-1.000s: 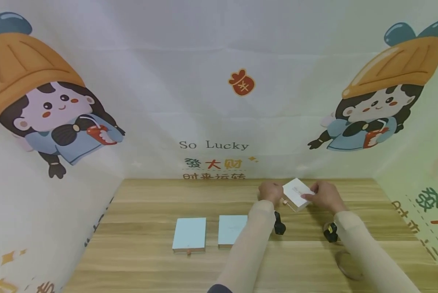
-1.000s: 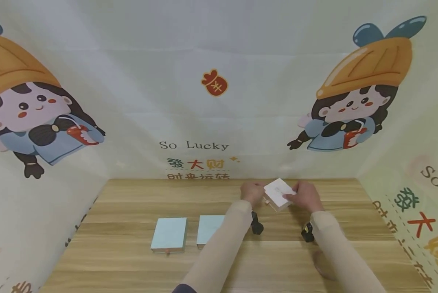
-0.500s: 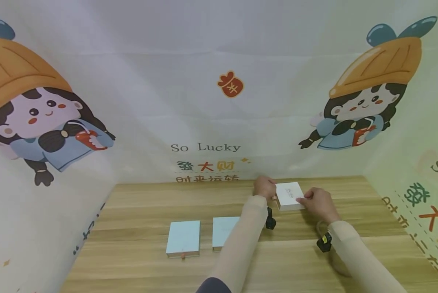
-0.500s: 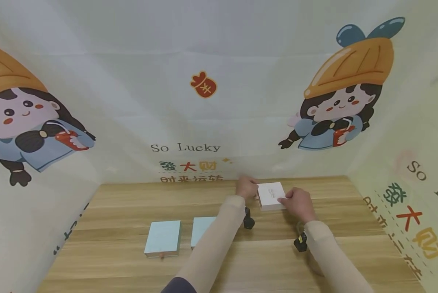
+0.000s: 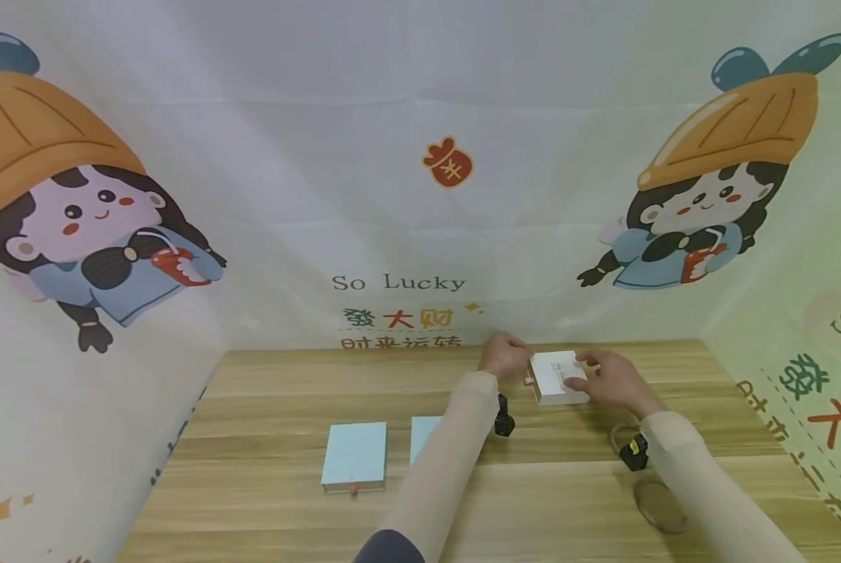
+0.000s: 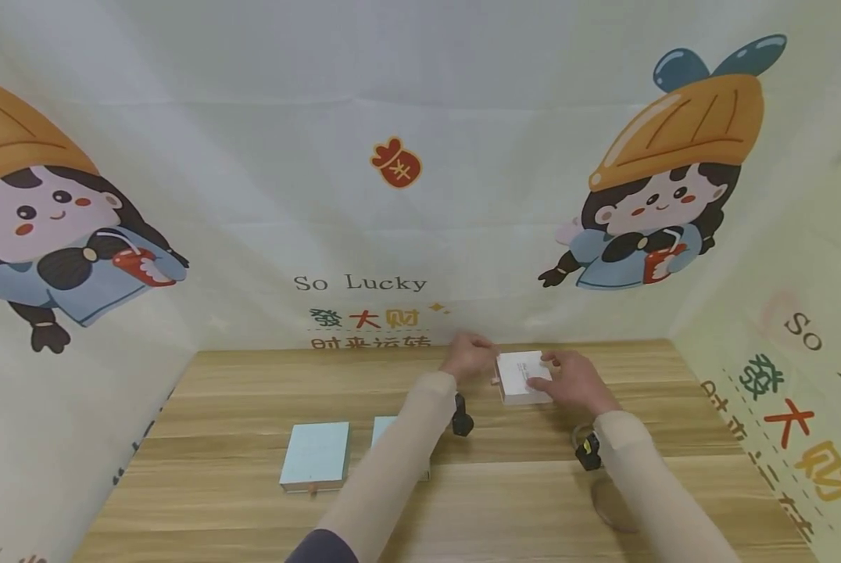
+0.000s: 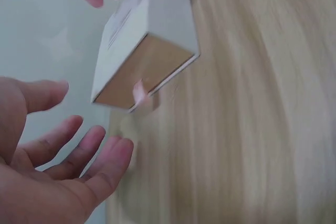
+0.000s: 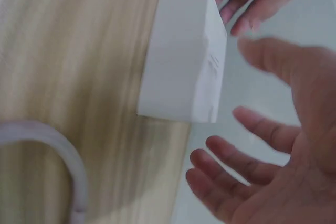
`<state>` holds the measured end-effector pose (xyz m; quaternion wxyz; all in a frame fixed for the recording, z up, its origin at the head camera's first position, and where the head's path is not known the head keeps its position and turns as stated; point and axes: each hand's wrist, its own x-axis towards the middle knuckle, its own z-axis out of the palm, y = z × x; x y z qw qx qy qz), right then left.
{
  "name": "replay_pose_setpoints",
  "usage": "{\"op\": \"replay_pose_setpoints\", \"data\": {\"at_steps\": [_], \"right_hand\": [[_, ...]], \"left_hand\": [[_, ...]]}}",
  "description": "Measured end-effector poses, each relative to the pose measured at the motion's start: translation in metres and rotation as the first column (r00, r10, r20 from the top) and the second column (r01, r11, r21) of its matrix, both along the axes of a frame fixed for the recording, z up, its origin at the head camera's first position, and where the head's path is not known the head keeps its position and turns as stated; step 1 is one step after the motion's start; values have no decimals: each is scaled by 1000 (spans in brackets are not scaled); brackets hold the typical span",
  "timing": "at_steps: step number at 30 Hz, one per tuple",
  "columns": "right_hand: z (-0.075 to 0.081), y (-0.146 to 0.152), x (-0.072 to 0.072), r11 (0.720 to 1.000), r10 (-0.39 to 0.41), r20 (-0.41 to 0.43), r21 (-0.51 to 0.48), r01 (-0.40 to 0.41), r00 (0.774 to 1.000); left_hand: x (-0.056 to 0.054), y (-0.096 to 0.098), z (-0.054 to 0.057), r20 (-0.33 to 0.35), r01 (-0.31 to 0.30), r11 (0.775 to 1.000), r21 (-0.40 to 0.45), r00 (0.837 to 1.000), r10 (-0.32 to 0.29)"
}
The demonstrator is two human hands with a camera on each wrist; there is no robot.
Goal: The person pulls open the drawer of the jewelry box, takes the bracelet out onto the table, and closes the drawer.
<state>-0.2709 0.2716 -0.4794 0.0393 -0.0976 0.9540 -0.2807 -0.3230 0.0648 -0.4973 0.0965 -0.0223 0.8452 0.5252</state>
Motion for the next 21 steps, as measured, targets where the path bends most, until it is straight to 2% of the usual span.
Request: {"op": "replay_pose_setpoints", "data": {"at_steps": [4,9,13,17,21], "right_hand": [[6,-1,-8,994,102,-24,37,-101,994],[12,0,-15,974,214,-45,87,-210,976],[13,-3,-22,941,314,-26,139,-307,949],[13,-11,-30,909,376,30,181,-375,926],[14,-21,-36,873,431,49,230,-430,901]], "left_hand": [[-4,-14,1,76,59,998,6,995,-59],[-6,-26,0,152,139,990,10,979,-139],[0,-28,-2,175,178,984,5,969,-176],[7,-24,-2,168,185,983,8,968,-184],[12,-19,-4,141,202,979,31,969,-204]]}}
